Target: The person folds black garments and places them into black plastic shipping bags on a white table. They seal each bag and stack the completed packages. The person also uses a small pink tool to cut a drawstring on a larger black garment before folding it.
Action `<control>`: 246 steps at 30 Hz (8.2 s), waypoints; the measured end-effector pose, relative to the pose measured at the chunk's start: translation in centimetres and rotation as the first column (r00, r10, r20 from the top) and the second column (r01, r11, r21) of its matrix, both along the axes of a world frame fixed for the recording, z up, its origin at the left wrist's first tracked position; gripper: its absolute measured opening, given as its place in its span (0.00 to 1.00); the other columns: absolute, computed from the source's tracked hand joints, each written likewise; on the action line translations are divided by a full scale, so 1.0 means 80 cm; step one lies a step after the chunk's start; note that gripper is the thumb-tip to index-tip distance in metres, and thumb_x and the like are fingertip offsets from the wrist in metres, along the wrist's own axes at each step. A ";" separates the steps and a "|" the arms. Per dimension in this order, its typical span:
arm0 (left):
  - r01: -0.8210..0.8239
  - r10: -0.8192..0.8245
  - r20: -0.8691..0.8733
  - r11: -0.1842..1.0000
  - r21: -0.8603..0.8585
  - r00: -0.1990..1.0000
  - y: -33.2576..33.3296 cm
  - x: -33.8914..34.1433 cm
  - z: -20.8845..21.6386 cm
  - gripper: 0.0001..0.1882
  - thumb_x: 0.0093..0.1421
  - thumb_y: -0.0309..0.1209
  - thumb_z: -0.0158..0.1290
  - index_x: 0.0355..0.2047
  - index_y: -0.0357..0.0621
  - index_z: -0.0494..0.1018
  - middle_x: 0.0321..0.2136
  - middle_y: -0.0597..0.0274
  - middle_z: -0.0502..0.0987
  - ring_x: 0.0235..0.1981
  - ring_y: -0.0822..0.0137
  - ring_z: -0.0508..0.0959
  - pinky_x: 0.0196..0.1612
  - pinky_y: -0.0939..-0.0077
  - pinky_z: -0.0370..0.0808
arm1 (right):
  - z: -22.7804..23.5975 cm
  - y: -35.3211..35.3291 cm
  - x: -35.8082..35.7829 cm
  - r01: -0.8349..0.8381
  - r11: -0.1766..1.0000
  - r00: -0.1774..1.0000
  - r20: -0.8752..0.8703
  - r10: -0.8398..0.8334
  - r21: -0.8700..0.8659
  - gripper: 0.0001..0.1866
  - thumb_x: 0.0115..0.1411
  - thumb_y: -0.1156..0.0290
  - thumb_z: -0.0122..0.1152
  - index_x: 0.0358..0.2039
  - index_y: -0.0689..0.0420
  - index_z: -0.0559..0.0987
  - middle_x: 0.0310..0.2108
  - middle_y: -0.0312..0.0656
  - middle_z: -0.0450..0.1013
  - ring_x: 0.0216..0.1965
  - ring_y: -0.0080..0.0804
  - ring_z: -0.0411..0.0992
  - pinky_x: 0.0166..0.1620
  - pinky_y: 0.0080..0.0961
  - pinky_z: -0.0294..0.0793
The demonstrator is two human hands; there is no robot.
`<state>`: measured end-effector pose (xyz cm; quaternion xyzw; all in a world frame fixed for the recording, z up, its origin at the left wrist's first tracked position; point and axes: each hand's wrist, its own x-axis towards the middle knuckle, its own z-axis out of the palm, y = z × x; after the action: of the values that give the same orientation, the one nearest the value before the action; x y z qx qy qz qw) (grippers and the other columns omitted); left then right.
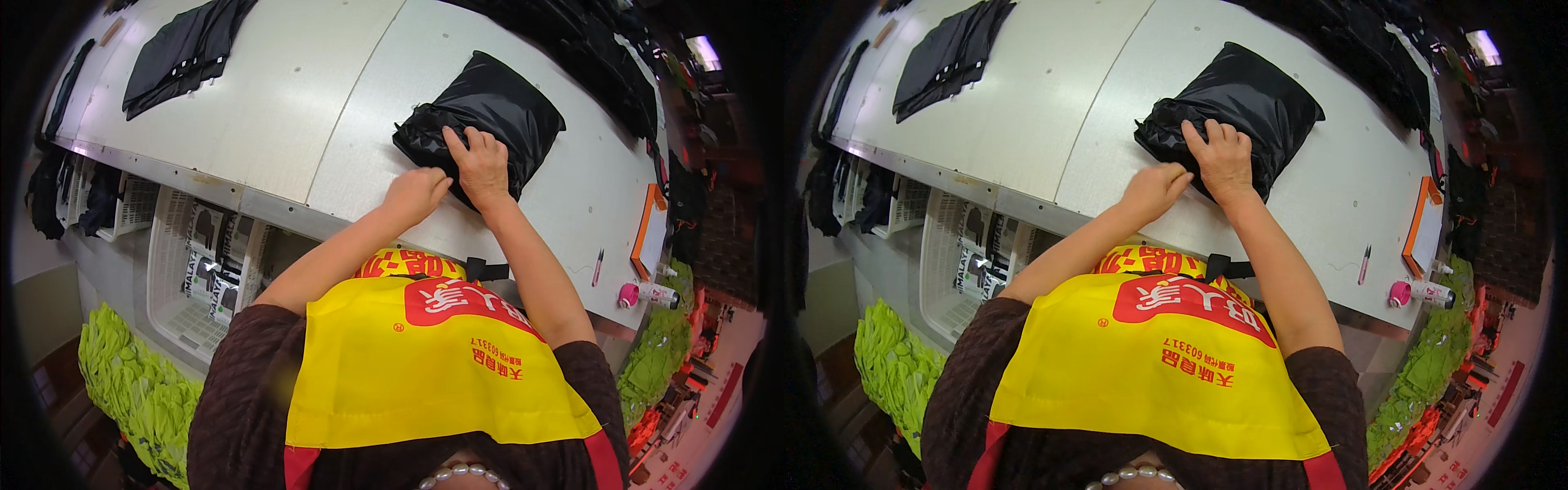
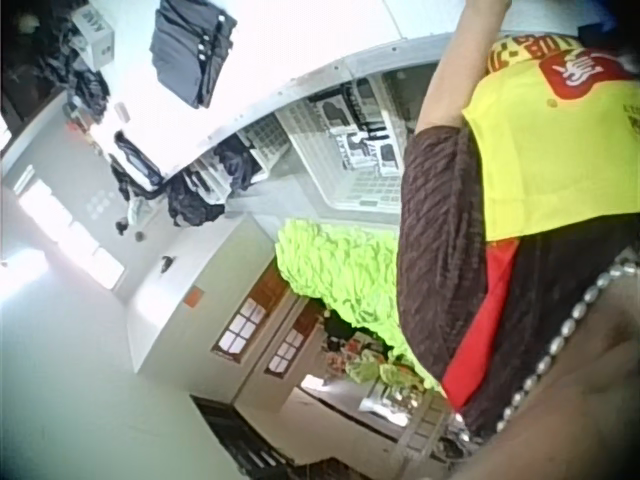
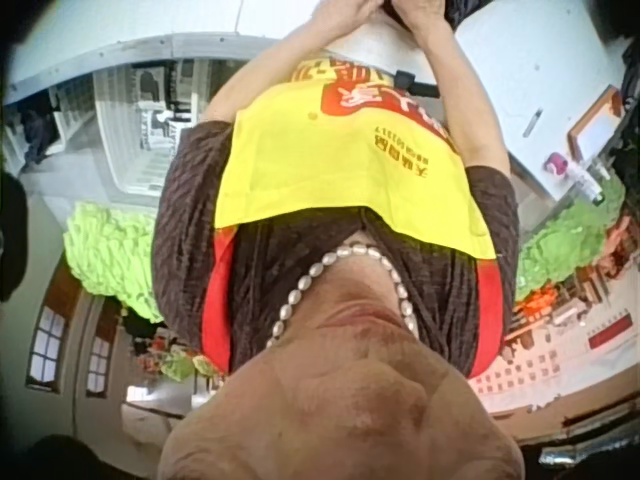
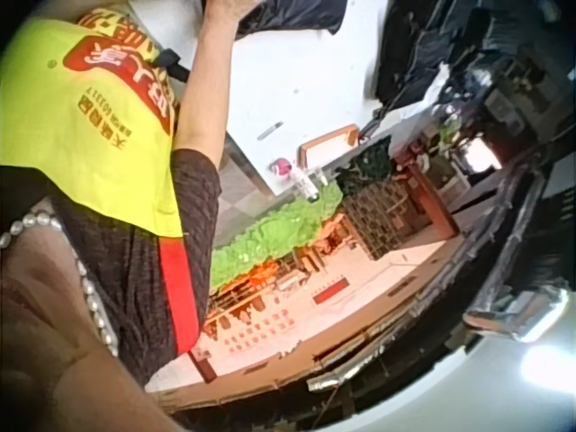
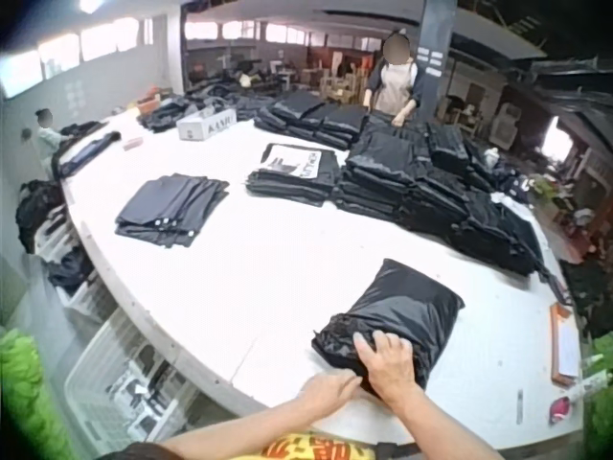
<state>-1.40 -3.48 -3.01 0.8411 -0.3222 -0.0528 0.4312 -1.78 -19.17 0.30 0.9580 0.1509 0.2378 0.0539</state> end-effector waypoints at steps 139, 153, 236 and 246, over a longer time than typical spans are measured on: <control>-0.675 0.191 -0.651 0.294 -0.677 0.735 0.102 0.153 0.048 0.13 0.62 0.35 0.48 0.31 0.37 0.75 0.27 0.65 0.75 0.28 0.75 0.72 0.32 0.79 0.70 | 0.185 -0.059 -0.121 0.140 -0.132 0.990 -0.137 0.034 0.981 0.21 0.56 0.66 0.62 0.47 0.62 0.72 0.40 0.39 0.74 0.38 0.26 0.73 0.42 0.21 0.72; -0.877 0.890 -0.134 0.386 -0.284 0.435 0.394 0.283 0.021 0.26 0.60 0.47 0.50 0.29 0.29 0.75 0.23 0.62 0.76 0.25 0.68 0.73 0.31 0.73 0.69 | 0.105 -0.141 -0.144 0.074 -0.485 0.994 -0.107 -0.039 0.872 0.18 0.59 0.68 0.57 0.49 0.61 0.71 0.44 0.40 0.73 0.43 0.30 0.72 0.48 0.25 0.72; -0.607 0.584 0.232 0.794 0.033 0.778 0.222 0.127 -0.021 0.15 0.54 0.30 0.53 0.43 0.43 0.73 0.41 0.53 0.75 0.45 0.54 0.73 0.46 0.63 0.71 | -0.028 -0.222 -0.211 0.318 -0.584 0.870 -0.475 -0.134 0.747 0.36 0.58 0.57 0.60 0.60 0.62 0.58 0.55 0.48 0.63 0.52 0.40 0.67 0.53 0.33 0.68; -0.929 0.761 0.539 0.345 0.135 0.361 0.486 0.409 -0.001 0.18 0.52 0.35 0.57 0.45 0.50 0.72 0.40 0.63 0.75 0.46 0.57 0.72 0.46 0.59 0.70 | -0.001 -0.192 -0.223 0.315 -0.682 0.775 -0.593 -0.216 0.660 0.38 0.55 0.47 0.60 0.58 0.59 0.63 0.55 0.44 0.65 0.53 0.41 0.67 0.54 0.37 0.70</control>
<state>31.33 35.36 -3.08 0.9438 0.1167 0.2816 0.1278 -19.65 -34.50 0.23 0.4843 -0.4614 0.1778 -0.7218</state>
